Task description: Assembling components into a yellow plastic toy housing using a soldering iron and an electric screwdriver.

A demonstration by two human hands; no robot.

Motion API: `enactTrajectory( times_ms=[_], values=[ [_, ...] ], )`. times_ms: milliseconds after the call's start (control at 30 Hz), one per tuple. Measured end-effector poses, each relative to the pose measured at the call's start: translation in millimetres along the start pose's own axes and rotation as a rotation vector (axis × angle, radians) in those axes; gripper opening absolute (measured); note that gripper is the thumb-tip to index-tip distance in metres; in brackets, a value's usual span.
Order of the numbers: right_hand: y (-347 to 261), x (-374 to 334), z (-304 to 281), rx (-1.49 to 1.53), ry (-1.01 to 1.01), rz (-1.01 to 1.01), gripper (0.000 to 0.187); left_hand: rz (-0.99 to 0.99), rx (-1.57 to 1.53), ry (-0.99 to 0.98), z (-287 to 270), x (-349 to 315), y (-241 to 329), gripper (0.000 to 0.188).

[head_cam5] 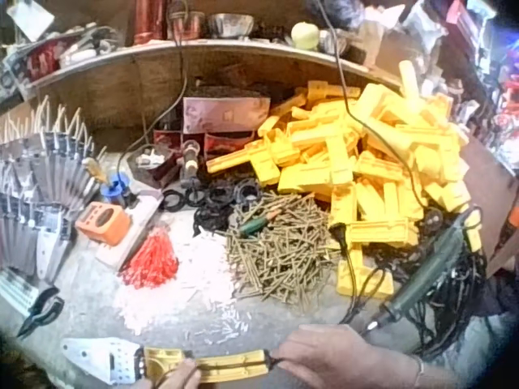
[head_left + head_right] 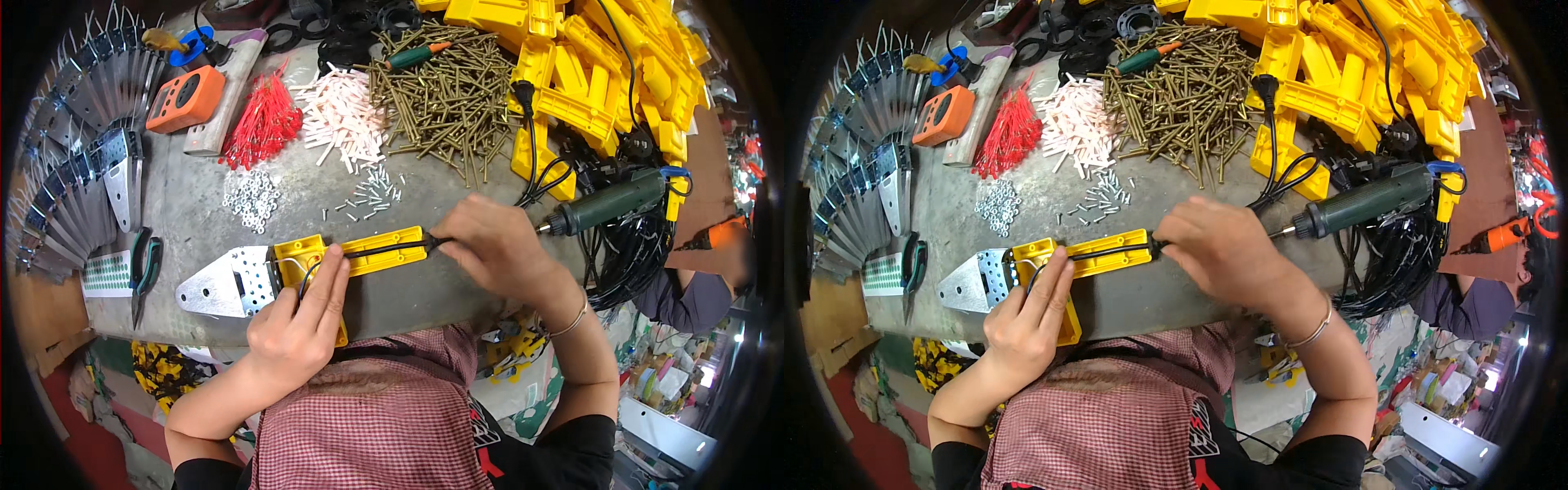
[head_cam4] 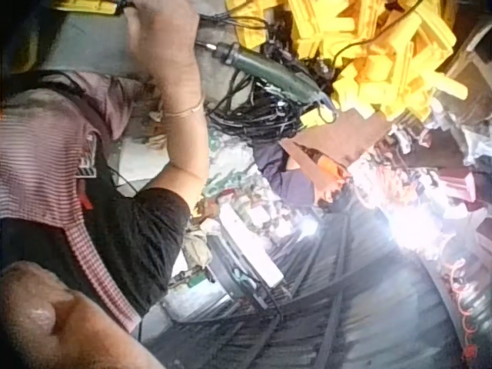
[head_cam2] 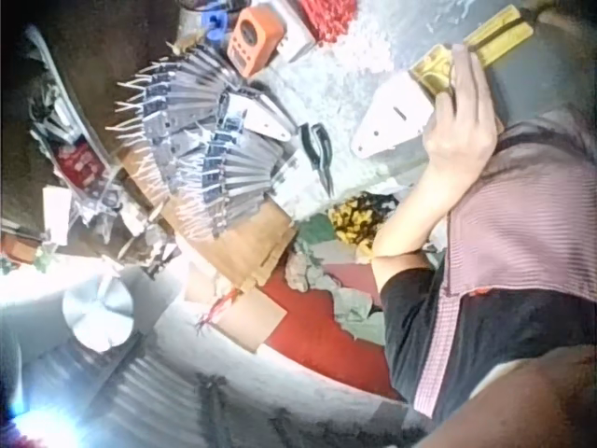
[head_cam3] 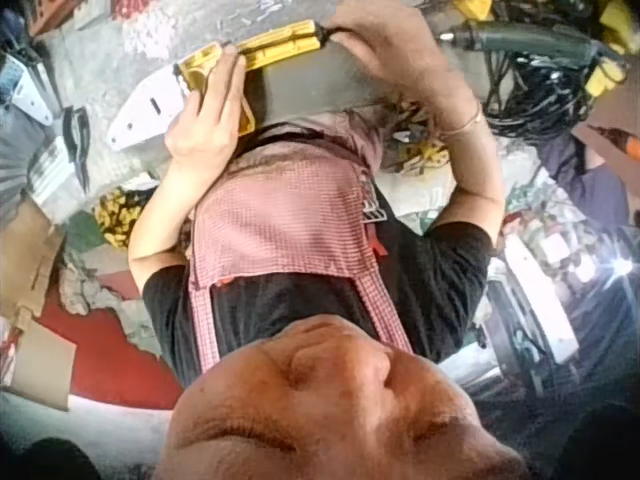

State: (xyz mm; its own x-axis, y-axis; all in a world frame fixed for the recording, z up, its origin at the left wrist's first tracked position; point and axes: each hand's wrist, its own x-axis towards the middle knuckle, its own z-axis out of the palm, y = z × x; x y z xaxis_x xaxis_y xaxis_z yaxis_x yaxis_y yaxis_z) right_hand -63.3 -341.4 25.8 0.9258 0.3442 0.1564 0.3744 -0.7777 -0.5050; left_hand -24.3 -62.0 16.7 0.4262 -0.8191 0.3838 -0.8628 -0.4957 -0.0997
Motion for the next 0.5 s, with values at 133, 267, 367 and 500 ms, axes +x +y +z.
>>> enactTrajectory(
  times_ms=[133, 267, 367, 500],
  values=[
    [4.1, 1.4, 0.2, -0.046, -0.020, -0.013, 0.019, 0.013, 0.036, -0.046, -0.8, 4.8, 3.3, 0.048],
    [7.5, 0.4, 3.6, -0.050, 0.030, -0.059, 0.018, 0.006, 0.055, -0.074, -1.6, 6.3, 5.5, 0.050],
    [7.1, 3.7, 6.9, -0.022, 0.069, -0.126, 0.016, 0.014, 0.047, -0.076, -0.9, 3.0, 3.9, 0.050],
    [7.8, 4.6, 8.1, -0.091, 0.007, -0.156, 0.014, 0.008, 0.032, -0.110, -5.2, 1.5, 2.9, 0.048]
  ],
)
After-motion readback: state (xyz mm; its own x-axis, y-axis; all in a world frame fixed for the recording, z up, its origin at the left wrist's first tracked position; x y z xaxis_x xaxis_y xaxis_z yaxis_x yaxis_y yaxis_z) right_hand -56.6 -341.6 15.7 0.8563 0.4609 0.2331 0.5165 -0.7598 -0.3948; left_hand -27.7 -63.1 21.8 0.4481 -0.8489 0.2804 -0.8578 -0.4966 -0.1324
